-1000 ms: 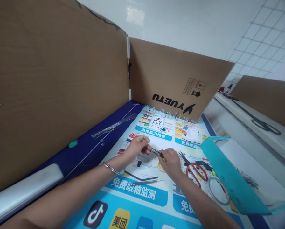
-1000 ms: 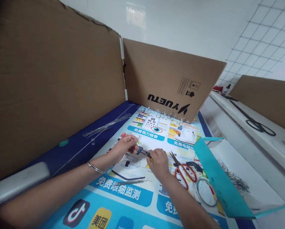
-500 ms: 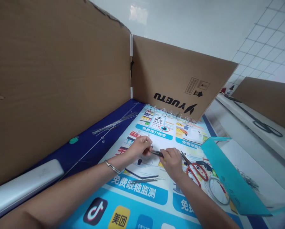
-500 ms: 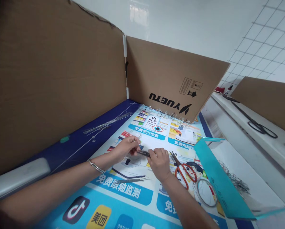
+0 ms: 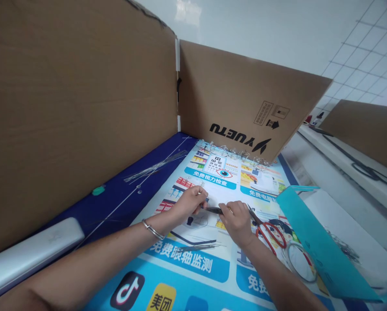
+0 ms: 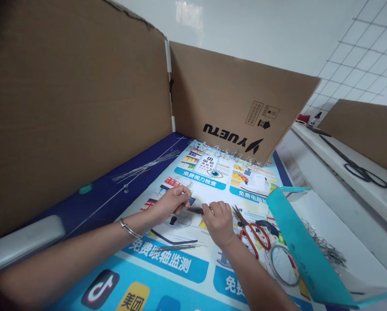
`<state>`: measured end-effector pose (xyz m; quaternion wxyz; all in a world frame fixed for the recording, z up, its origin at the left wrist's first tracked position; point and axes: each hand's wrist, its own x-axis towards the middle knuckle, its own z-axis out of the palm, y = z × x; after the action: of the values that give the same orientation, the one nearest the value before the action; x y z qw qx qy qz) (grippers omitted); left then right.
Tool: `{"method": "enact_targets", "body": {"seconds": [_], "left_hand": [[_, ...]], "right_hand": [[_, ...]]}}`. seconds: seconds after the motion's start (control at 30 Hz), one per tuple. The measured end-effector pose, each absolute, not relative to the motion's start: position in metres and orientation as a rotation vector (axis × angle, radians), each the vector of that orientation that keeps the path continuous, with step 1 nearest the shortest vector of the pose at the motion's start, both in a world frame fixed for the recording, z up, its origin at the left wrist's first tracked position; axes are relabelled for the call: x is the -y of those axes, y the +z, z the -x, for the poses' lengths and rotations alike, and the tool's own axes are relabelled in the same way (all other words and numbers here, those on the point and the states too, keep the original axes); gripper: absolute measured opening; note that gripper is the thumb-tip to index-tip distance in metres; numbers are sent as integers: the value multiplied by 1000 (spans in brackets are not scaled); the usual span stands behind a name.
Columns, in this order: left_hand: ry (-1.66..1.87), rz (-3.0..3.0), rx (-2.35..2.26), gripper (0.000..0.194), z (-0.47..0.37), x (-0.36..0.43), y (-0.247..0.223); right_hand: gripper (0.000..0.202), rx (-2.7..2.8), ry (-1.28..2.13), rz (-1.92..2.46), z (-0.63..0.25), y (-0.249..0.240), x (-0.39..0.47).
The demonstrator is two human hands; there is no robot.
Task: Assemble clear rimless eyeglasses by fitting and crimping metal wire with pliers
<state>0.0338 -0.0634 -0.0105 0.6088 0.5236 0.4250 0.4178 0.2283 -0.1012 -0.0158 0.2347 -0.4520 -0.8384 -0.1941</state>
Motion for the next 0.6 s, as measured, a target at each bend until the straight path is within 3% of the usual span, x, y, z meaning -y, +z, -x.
{"method": "enact_targets", "body": {"seconds": [0.6], "left_hand": [[973, -1187, -1013, 23, -35, 64, -11]], "right_hand": [[20, 2347, -582, 1234, -231, -15, 100]]}}
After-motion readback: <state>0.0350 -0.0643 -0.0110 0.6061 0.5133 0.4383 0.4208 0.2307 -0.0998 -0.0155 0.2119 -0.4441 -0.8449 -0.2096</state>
